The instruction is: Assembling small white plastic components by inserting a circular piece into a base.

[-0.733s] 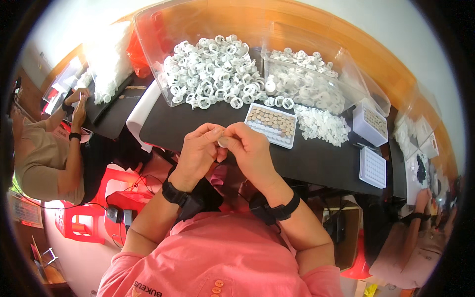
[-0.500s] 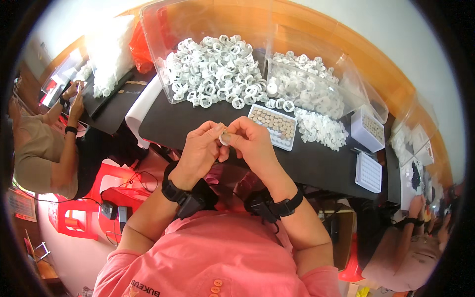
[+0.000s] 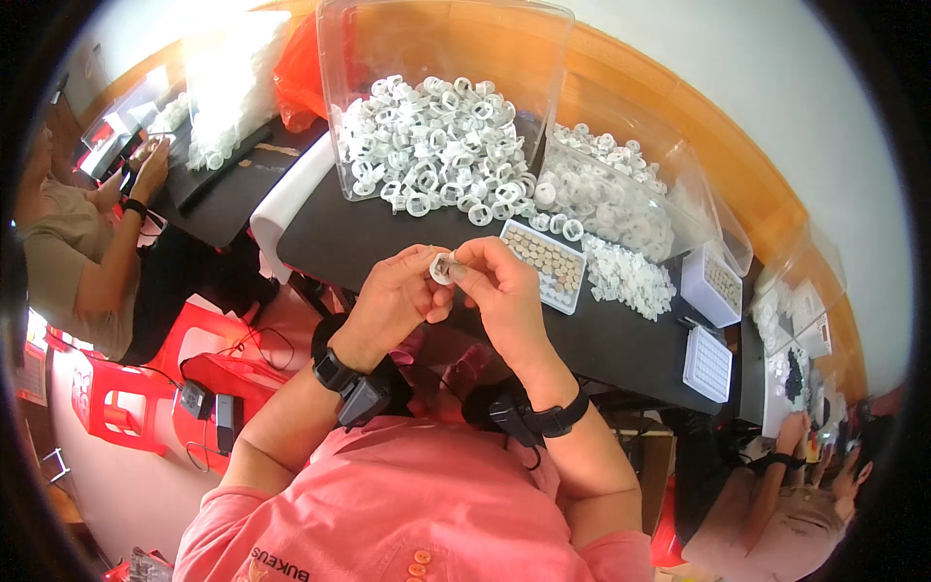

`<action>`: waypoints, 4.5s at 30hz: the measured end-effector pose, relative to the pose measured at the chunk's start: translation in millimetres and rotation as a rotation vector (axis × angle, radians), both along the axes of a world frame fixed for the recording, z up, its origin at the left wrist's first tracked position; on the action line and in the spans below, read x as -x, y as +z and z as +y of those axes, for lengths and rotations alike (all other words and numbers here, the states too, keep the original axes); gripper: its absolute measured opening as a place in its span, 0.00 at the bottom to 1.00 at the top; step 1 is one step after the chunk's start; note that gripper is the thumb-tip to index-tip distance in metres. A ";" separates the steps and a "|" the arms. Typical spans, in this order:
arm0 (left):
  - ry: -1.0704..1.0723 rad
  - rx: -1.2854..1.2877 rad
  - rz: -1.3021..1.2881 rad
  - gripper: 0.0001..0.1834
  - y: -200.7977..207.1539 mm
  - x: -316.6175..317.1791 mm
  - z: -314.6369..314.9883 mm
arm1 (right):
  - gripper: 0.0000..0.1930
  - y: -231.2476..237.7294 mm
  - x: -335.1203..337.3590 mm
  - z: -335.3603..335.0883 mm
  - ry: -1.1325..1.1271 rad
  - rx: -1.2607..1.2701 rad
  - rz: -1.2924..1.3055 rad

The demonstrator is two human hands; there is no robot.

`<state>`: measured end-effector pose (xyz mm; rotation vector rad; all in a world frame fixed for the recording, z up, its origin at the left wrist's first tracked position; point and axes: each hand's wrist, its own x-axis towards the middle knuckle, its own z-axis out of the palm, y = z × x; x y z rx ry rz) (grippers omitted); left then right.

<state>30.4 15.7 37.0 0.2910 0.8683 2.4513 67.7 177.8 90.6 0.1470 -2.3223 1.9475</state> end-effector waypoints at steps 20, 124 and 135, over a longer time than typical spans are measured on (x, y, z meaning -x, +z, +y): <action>0.168 -0.129 -0.028 0.16 -5.6 28.4 -36.0 | 0.14 10.7 46.8 1.8 -0.127 -0.630 0.067; 0.249 -0.082 0.011 0.13 -11.3 25.0 -31.9 | 0.06 -49.0 17.9 -13.2 -0.138 -0.807 0.670; 0.245 -0.056 0.018 0.13 -10.2 25.6 -30.4 | 0.04 -52.8 6.0 -13.4 -0.086 -0.943 0.699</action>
